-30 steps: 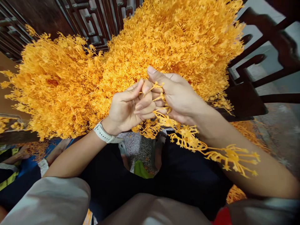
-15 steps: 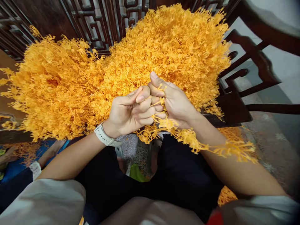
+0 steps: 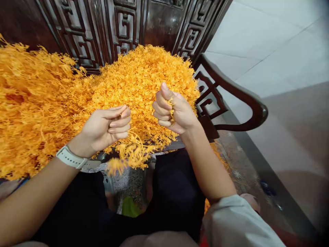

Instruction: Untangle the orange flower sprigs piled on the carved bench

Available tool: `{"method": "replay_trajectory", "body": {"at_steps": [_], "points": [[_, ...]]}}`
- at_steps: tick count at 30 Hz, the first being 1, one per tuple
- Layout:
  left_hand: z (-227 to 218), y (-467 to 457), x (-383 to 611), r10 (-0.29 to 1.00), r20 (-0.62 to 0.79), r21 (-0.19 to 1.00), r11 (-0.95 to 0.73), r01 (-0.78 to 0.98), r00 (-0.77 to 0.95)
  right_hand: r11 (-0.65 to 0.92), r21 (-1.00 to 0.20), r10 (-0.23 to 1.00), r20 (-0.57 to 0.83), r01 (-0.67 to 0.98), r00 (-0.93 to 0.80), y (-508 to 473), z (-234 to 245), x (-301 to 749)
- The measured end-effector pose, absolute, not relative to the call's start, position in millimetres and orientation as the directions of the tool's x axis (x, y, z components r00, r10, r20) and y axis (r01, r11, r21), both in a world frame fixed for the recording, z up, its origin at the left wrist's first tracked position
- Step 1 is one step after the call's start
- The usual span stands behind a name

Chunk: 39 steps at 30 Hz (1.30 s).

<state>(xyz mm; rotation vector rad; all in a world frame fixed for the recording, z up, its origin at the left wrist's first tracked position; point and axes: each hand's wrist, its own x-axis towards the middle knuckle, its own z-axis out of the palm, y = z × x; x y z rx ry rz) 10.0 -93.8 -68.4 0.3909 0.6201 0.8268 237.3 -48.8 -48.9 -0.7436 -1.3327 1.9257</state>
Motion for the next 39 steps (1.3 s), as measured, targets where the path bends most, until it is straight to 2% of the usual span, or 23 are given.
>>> {"method": "replay_trajectory", "body": {"at_steps": [3,6,8,11,13,15,17,19,20,23,25,28,31,34,36,39], "points": [[-78,-89,10,0.827,-0.342,0.52,0.562,-0.644,0.445,-0.178,-0.964,0.869,-0.06,-0.197,-0.492,-35,-54,245],[-83,-85,11,0.847,-0.323,0.515,0.532,-0.673,0.422,-0.001,-0.988,0.943,0.05,-0.154,-0.328,1,-69,258],[-83,-84,13,0.852,-0.302,0.522,0.524,-0.673,0.428,0.127,-0.991,0.967,0.135,-0.051,-0.214,31,-79,269],[-80,-85,18,0.86,-0.274,0.502,0.509,-0.699,0.43,0.222,-0.971,0.975,0.22,0.087,-0.031,64,-89,284],[-78,-87,21,0.881,-0.248,0.472,0.472,-0.745,0.402,0.291,-0.949,0.946,0.304,0.119,0.116,69,-92,288],[-76,-89,23,0.91,-0.217,0.442,0.415,-0.795,0.354,0.366,-0.921,0.906,0.385,0.131,0.177,59,-91,286],[-75,-89,22,0.933,-0.194,0.418,0.357,-0.835,0.302,0.401,-0.913,0.905,0.407,0.076,0.121,39,-86,281],[-75,-87,19,0.952,-0.174,0.402,0.304,-0.864,0.253,0.337,-0.941,0.94,0.338,-0.034,-0.051,15,-78,273],[-75,-86,18,0.96,-0.165,0.396,0.276,-0.876,0.228,0.27,-0.961,0.942,0.278,-0.065,-0.191,3,-74,269],[-76,-84,12,0.977,-0.137,0.389,0.204,-0.898,0.162,0.146,-0.989,0.858,0.124,0.005,-0.499,-28,-70,254],[-75,-82,8,0.983,-0.121,0.389,0.173,-0.905,0.136,0.167,-0.982,0.829,0.093,0.085,-0.551,-40,-74,244],[-74,-78,3,0.987,-0.111,0.425,0.152,-0.892,0.116,0.192,-0.973,0.844,0.098,0.126,-0.527,-44,-82,231],[-74,-72,-2,0.993,-0.077,0.588,0.116,-0.801,0.088,0.126,-0.99,0.895,0.09,0.055,-0.436,-40,-82,228],[-80,-68,-3,0.999,-0.002,0.794,0.034,-0.607,0.053,0.094,-0.994,0.94,0.11,-0.062,-0.324,-34,-76,233],[-85,-69,-1,0.998,0.064,0.906,-0.052,-0.421,0.014,0.102,-0.988,0.951,0.133,-0.12,-0.28,-31,-73,237],[-91,-73,6,0.988,0.146,0.989,-0.147,0.012,0.053,0.101,-0.969,0.949,0.162,-0.225,-0.272,-29,-74,239]]}}
